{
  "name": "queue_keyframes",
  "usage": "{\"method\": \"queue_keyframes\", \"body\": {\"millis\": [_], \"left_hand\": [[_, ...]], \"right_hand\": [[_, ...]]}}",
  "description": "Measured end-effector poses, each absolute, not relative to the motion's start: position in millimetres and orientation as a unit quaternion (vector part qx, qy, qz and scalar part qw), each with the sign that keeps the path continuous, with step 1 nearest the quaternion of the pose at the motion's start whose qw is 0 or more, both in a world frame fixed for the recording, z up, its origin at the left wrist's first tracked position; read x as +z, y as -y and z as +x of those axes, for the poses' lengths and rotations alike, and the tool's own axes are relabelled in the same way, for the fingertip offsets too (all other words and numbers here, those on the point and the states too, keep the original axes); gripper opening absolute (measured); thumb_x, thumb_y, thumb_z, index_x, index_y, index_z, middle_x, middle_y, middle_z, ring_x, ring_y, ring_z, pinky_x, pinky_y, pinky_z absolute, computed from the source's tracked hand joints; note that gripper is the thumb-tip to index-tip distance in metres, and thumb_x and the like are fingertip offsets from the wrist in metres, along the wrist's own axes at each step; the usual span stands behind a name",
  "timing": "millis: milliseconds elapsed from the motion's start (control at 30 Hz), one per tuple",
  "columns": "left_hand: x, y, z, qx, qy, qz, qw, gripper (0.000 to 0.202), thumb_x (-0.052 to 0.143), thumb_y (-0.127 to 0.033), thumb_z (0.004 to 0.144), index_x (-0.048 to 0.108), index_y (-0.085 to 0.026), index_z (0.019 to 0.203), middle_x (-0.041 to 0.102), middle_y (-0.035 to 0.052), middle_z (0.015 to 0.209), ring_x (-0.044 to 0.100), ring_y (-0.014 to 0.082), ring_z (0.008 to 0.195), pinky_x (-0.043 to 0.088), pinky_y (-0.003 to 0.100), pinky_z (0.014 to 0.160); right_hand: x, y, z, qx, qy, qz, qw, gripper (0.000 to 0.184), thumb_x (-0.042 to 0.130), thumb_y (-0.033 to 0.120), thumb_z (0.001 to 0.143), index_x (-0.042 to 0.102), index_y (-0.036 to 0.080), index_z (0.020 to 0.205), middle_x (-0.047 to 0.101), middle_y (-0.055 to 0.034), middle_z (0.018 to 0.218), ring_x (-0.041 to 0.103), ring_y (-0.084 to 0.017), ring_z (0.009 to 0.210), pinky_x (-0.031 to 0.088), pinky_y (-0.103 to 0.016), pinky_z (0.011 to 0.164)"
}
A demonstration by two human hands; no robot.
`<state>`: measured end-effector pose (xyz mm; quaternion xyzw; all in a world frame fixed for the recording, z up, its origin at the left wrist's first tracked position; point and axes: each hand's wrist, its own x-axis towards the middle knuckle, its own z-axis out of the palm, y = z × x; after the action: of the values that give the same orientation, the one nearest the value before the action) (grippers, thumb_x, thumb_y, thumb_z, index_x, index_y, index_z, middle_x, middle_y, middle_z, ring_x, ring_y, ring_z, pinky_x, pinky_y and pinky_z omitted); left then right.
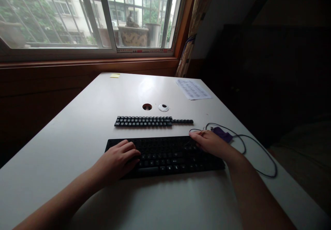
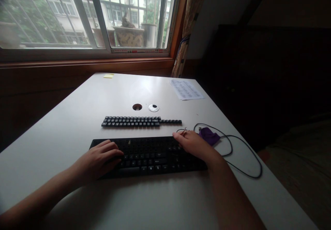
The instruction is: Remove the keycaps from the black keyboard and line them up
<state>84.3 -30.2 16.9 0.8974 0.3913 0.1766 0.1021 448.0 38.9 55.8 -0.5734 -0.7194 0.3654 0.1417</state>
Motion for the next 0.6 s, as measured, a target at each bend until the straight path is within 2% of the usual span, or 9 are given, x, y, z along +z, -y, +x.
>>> {"method": "queue_keyframes", "body": {"millis": [600], "left_hand": [[15.6,30.5,84.6,0.178,-0.389,0.897,0.11,0.016,0.052,-0.022,0.095,0.065,-0.022,0.105,0.062,0.007,0.097,0.057,0.0219,0.091,0.051,0.035,0.077]], "right_hand": [[48.1,-45.7,453.6,0.413,0.673,-0.592,0.162,0.049,0.048,0.063,0.085,0.048,0.02,0.062,0.048,0.0015,0.055,0.044,-0.012,0.048,0.033,-0.024,0.046]]}}
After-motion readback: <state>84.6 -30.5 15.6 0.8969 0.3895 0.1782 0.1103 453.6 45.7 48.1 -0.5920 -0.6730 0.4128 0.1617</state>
